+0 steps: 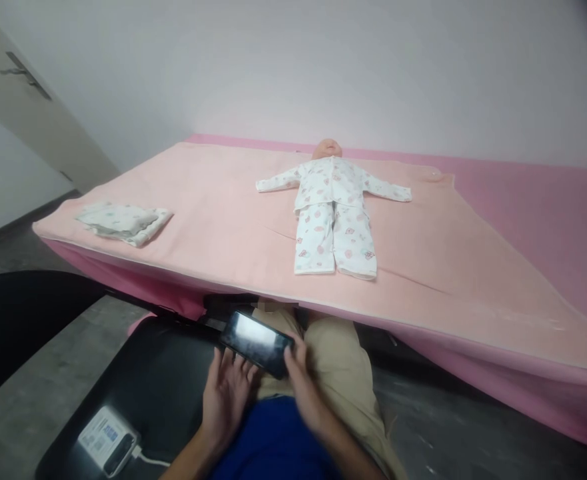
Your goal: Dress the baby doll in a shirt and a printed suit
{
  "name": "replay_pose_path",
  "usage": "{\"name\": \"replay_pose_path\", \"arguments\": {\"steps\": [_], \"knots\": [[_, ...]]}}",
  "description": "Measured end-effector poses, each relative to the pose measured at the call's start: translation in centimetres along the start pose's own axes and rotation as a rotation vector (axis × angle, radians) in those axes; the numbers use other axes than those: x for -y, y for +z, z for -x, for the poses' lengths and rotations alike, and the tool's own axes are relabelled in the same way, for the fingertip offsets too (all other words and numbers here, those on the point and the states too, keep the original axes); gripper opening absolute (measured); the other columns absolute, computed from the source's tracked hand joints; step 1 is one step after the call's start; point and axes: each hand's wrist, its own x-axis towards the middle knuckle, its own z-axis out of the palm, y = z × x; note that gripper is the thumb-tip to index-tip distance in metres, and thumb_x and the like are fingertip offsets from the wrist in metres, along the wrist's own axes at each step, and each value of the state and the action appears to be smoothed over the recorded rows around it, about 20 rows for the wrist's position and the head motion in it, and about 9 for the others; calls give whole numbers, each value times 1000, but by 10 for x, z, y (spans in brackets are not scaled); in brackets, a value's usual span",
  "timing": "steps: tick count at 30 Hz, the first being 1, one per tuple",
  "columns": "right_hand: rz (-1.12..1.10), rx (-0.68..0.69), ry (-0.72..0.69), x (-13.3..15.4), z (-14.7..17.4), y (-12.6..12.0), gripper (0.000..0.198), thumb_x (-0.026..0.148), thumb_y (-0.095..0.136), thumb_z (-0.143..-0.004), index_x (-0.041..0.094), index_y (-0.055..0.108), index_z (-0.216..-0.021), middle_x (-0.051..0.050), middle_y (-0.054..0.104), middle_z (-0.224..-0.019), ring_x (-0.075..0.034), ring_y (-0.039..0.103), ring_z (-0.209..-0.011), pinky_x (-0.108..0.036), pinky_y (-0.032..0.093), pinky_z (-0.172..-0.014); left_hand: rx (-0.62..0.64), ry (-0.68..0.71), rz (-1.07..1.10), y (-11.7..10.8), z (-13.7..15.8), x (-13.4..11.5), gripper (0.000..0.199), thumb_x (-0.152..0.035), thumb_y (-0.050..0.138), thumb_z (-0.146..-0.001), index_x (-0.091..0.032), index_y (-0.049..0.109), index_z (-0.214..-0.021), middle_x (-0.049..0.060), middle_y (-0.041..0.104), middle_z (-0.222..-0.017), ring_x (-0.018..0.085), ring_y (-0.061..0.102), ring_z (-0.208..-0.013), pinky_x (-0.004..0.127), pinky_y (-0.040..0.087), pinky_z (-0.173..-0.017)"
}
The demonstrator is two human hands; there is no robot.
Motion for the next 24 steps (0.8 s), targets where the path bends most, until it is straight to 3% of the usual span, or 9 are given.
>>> {"name": "replay_pose_path", "arguments": {"steps": [4, 8, 12, 16, 20, 24], "knots": [[298, 282, 60, 1, 1, 15, 59, 61, 43, -105, 27, 46, -154, -11, 63, -145, -27, 59, -135, -45, 42, -116, -91, -30, 30, -24, -12, -9, 61, -57, 55, -99, -20, 62, -147, 14, 72, -134, 33, 66, -128, 49, 53, -110], [510, 198, -47, 14, 9, 17, 39, 47, 50, -105, 22, 67, -129, -12, 69, -133, -30, 60, -130, -47, 41, -115, -279, -3, -105, -72, -31, -30, 59, -54, 58, -97, -16, 62, -143, 17, 75, -126, 36, 74, -113, 49, 62, -95], [313, 198, -153, 67, 35, 12, 37, 46, 42, -110, 26, 72, -119, -6, 72, -122, -21, 66, -116, -35, 47, -104, -459, 75, -354, -142, -47, -45, 49, -44, 66, -95, -24, 59, -139, 13, 76, -123, 31, 78, -97, 46, 65, -81], [199, 308, -200, 123, 63, 6, 37, 46, 43, -111, 27, 74, -106, -3, 77, -101, -18, 69, -103, -33, 46, -102, -649, 76, -633, -201, -55, -56, 60, -32, 85, -78, -23, 59, -132, 12, 77, -116, 27, 78, -89, 39, 65, -76], [62, 374, -331, 136, 72, 3, 41, 39, 38, -113, 23, 73, -100, -4, 76, -87, -18, 71, -87, -34, 52, -89, -799, 51, -883, -226, -59, -69, 80, -49, 96, -58, -20, 64, -126, 13, 76, -114, 28, 77, -91, 37, 64, -75], [58, 373, -313, 125, 73, 5, 41, 38, 38, -113, 22, 73, -99, -4, 75, -84, -17, 70, -83, -33, 51, -86, -849, 11, -955, -231, -64, -77, 78, -61, 90, -61, -18, 66, -121, 12, 76, -105, 28, 75, -83, 40, 63, -70]]}}
